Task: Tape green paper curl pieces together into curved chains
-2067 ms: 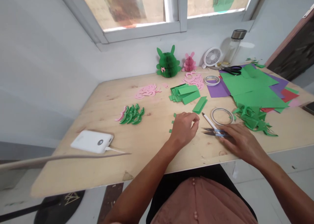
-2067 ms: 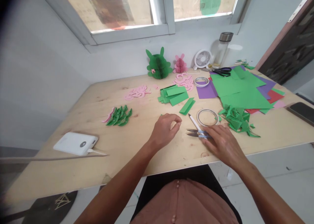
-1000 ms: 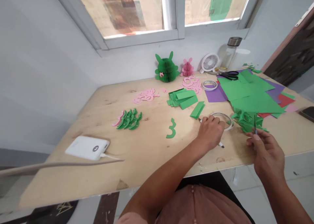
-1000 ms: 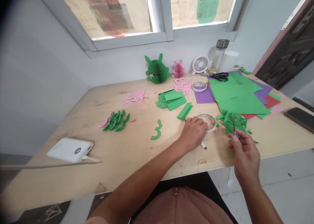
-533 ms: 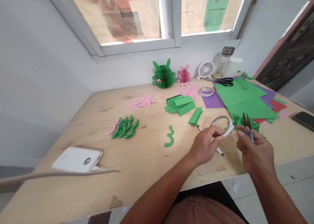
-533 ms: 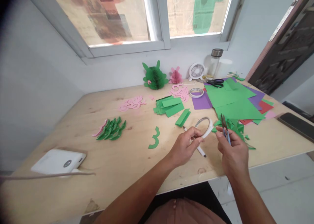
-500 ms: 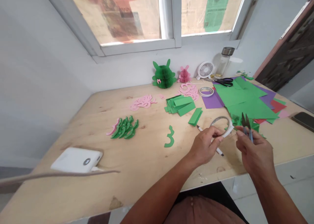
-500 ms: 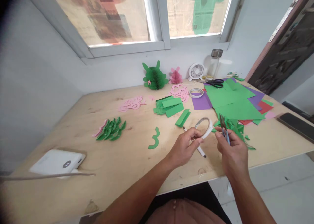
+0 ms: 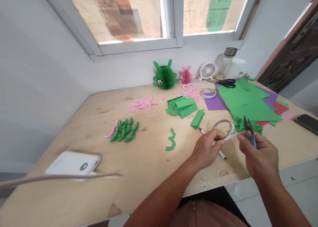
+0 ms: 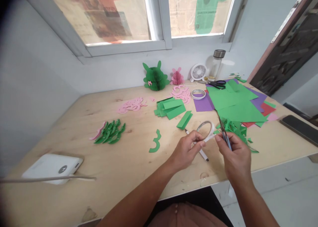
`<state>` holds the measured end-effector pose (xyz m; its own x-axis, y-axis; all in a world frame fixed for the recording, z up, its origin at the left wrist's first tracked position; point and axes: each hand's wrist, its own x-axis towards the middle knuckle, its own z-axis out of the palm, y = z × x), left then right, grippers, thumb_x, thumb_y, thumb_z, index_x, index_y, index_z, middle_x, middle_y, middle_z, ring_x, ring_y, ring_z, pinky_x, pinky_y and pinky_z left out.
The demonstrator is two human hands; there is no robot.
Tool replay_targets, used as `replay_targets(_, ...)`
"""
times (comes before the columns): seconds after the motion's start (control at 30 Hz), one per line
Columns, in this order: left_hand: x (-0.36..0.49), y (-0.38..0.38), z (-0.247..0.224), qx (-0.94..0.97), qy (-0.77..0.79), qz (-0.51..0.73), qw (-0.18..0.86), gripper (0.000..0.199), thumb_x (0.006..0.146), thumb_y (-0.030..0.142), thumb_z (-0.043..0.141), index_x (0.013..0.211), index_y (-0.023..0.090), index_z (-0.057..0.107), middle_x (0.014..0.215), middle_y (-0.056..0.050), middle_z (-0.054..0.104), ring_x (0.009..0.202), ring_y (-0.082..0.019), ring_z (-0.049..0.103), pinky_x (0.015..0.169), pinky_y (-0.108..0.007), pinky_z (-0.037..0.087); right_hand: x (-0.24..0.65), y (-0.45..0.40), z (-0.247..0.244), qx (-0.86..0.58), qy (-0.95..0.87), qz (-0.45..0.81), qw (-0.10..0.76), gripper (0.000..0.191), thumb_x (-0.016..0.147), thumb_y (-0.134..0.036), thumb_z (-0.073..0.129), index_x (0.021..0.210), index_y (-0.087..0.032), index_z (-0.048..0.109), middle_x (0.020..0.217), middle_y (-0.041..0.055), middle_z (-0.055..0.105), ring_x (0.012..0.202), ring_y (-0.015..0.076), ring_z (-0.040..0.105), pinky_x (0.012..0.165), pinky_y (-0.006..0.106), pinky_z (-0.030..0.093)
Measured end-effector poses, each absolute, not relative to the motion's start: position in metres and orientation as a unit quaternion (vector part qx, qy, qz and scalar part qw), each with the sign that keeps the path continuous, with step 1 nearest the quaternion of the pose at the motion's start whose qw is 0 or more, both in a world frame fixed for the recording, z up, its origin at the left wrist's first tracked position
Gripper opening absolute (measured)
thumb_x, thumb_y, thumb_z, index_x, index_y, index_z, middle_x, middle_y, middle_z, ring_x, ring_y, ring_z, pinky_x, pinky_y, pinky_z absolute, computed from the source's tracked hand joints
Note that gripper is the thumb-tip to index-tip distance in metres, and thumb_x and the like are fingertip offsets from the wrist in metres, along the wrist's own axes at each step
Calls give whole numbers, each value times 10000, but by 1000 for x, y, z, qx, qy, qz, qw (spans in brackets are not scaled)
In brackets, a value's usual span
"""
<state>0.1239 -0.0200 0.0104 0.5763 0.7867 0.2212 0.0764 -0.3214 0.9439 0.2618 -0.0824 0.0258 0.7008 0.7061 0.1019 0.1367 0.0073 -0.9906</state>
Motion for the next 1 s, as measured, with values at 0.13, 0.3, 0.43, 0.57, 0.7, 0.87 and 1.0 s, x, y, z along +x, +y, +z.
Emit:
replay_targets(0.13, 124, -20, 10, 701, 296, 364, 537, 90, 849, 231, 518, 923, 203, 561, 863, -29, 660, 858, -173, 629, 751, -279, 487, 255, -91, 31, -697, -342, 164, 609, 168, 688, -351, 735, 749, -214, 659, 628, -18, 560, 547, 113, 494, 507, 239, 423)
replay_targets(0.3, 122, -21, 11, 692, 277, 370, 554, 277, 867, 257, 506, 1138, 211, 534, 807, -21, 673, 758, -163, 642, 680, -269, 484, 248, -96, 39, -702, -387, 134, 582, 166, 688, -355, 730, 752, -221, 655, 661, -10, 605, 590, 137, 556, 545, 244, 473)
replay_targets(0.43, 121, -22, 16, 706, 273, 402, 515, 222, 859, 253, 526, 1048, 202, 631, 747, -17, 674, 727, -157, 632, 782, -306, 477, 248, -96, 43, -704, -381, 123, 586, 190, 686, -367, 731, 764, -212, 655, 648, -10, 601, 567, 130, 548, 524, 239, 468)
replay_targets(0.57, 122, -24, 18, 677, 254, 420, 548, 216, 848, 261, 533, 971, 159, 680, 731, -37, 659, 691, -144, 592, 693, -269, 466, 251, -92, 47, -701, -345, 143, 607, 221, 677, -376, 736, 771, -190, 663, 630, -18, 590, 531, 102, 506, 496, 217, 433)
replay_targets(0.7, 124, -25, 19, 641, 248, 416, 595, 233, 832, 265, 538, 951, 133, 689, 715, -33, 626, 623, -111, 521, 593, -225, 414, 255, -89, 48, -713, -344, 140, 594, 270, 670, -408, 724, 817, -184, 697, 668, 0, 612, 547, 104, 500, 494, 217, 415)
replay_targets(0.87, 126, -24, 15, 625, 256, 411, 612, 225, 813, 255, 549, 927, 131, 697, 686, -18, 589, 610, -103, 487, 586, -227, 383, 263, -93, 42, -757, -380, 60, 528, 406, 697, -466, 691, 993, -188, 700, 636, -6, 565, 531, 109, 454, 471, 229, 371)
replay_targets(1.0, 126, -23, 13, 615, 262, 414, 618, 227, 804, 267, 559, 929, 132, 692, 650, -4, 558, 561, -89, 439, 543, -224, 348, 273, -96, 37, -733, -369, 81, 565, 397, 729, -484, 675, 994, -188, 684, 639, -12, 534, 513, 94, 408, 458, 229, 334)
